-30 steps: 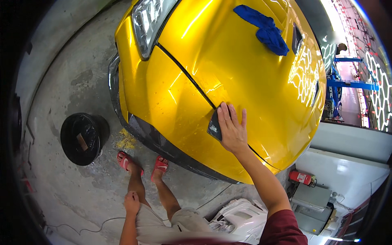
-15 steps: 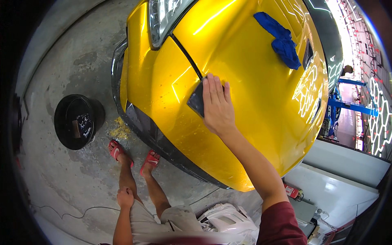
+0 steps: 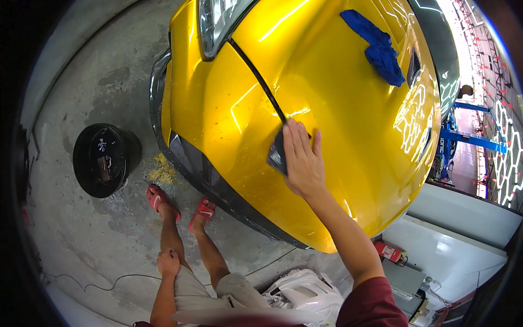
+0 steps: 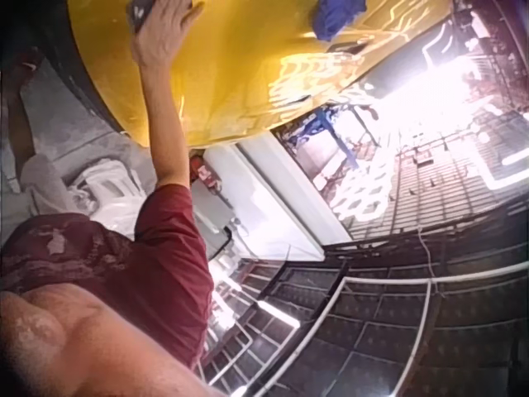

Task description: Sand the surface of a yellow car hood using a sanding block and water.

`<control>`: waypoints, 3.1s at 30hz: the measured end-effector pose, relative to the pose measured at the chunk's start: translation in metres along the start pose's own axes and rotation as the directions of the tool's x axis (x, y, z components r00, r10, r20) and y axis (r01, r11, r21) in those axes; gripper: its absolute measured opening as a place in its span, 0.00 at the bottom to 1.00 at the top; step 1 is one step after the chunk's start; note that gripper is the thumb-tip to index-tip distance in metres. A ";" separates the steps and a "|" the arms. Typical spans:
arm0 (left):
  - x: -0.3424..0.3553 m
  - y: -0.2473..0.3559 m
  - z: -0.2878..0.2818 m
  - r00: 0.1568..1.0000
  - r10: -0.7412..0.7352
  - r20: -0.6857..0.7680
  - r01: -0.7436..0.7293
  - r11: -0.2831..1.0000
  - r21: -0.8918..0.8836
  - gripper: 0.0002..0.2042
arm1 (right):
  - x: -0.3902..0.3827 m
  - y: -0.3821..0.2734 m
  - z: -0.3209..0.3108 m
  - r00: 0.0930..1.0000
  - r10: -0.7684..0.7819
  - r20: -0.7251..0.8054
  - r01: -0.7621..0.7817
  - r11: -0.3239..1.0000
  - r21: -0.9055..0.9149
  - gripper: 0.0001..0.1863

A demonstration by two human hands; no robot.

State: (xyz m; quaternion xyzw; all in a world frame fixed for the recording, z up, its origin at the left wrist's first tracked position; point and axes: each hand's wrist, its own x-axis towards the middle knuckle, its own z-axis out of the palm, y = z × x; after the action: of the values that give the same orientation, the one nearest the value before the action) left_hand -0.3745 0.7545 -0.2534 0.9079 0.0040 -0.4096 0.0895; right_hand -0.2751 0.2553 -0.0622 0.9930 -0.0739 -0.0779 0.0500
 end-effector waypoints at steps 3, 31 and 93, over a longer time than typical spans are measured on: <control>-0.003 0.002 -0.003 0.999 -0.021 0.025 0.021 1.000 -0.023 0.12 | -0.008 0.005 -0.003 1.000 -0.003 0.031 0.005 0.999 -0.042 0.45; -0.005 0.004 -0.006 1.000 -0.012 0.009 0.012 0.999 -0.046 0.11 | -0.133 0.014 -0.086 0.823 0.446 0.351 -0.492 0.252 0.833 0.25; 0.062 -0.008 -0.081 0.998 0.027 0.057 -0.014 0.978 -0.208 0.08 | 0.097 -0.002 -0.051 0.991 0.092 0.092 -0.075 0.982 -0.174 0.47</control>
State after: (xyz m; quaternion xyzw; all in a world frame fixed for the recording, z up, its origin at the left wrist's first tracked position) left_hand -0.2738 0.7720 -0.2480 0.8811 0.0346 -0.4326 0.1880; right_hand -0.1714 0.2470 -0.0270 0.9760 -0.1112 -0.1312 0.1339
